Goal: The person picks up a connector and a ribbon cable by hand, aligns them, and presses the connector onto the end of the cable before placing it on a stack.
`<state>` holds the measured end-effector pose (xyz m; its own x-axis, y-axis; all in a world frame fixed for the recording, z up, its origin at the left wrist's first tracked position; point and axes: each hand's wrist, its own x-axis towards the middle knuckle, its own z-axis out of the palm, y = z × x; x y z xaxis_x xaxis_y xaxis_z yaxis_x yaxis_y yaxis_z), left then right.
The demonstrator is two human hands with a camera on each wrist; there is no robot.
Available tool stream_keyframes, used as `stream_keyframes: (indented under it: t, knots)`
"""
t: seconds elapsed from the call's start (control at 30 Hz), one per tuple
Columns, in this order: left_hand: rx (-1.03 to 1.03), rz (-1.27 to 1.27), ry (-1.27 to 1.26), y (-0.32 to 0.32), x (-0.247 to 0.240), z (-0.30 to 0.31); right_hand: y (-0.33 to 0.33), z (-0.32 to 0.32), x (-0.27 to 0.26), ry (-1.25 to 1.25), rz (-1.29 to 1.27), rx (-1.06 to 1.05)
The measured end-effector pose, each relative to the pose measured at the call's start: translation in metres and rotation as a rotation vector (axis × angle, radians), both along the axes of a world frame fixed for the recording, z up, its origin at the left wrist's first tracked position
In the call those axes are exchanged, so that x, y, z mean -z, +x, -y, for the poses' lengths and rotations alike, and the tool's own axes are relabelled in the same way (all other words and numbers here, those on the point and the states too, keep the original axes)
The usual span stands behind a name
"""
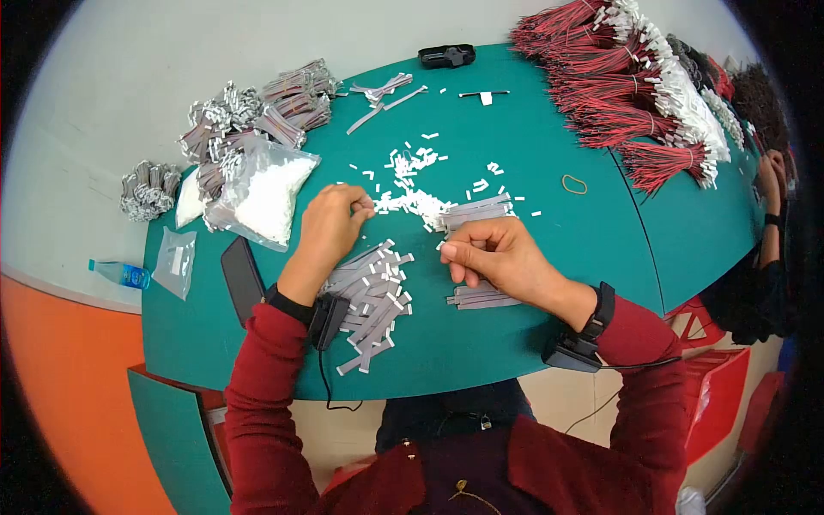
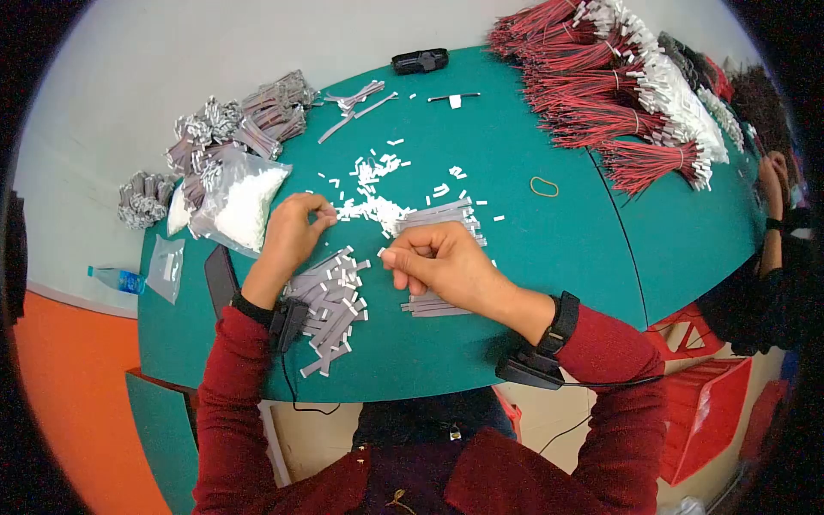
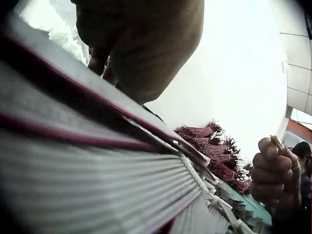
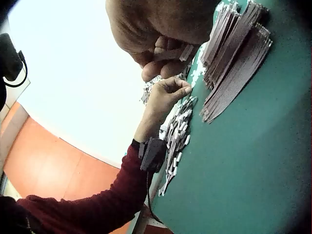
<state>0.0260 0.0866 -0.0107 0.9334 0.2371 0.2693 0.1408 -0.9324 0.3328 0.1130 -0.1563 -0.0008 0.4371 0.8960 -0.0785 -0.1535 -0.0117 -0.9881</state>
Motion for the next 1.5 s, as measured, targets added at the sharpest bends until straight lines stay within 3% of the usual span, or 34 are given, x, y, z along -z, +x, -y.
stream_keyframes:
  t: [0.2, 0.3, 0.4, 0.53, 1.13, 1.5]
  knots:
    - [0.017, 0.008, -0.045, -0.004, -0.006, 0.004, 0.000, 0.001, -0.002, 0.008, 0.002, 0.012]
    - [0.022, -0.088, -0.828, -0.010, -0.018, 0.014, 0.002, 0.002, -0.004, 0.011, 0.008, 0.022]
    - [0.197, -0.042, -1.312, -0.018, -0.032, 0.039, 0.001, 0.002, -0.005, 0.036, 0.014, 0.025]
    - [0.223, -0.062, -1.617, -0.020, -0.034, 0.062, 0.001, 0.003, -0.008, 0.063, 0.026, 0.032]
    - [0.195, 0.022, -1.686, -0.028, -0.013, 0.072, 0.002, 0.000, -0.004, 0.030, 0.043, -0.009]
    - [0.196, -0.061, -1.712, -0.029, -0.008, 0.076, -0.002, 0.002, -0.005, -0.002, 0.064, -0.088]
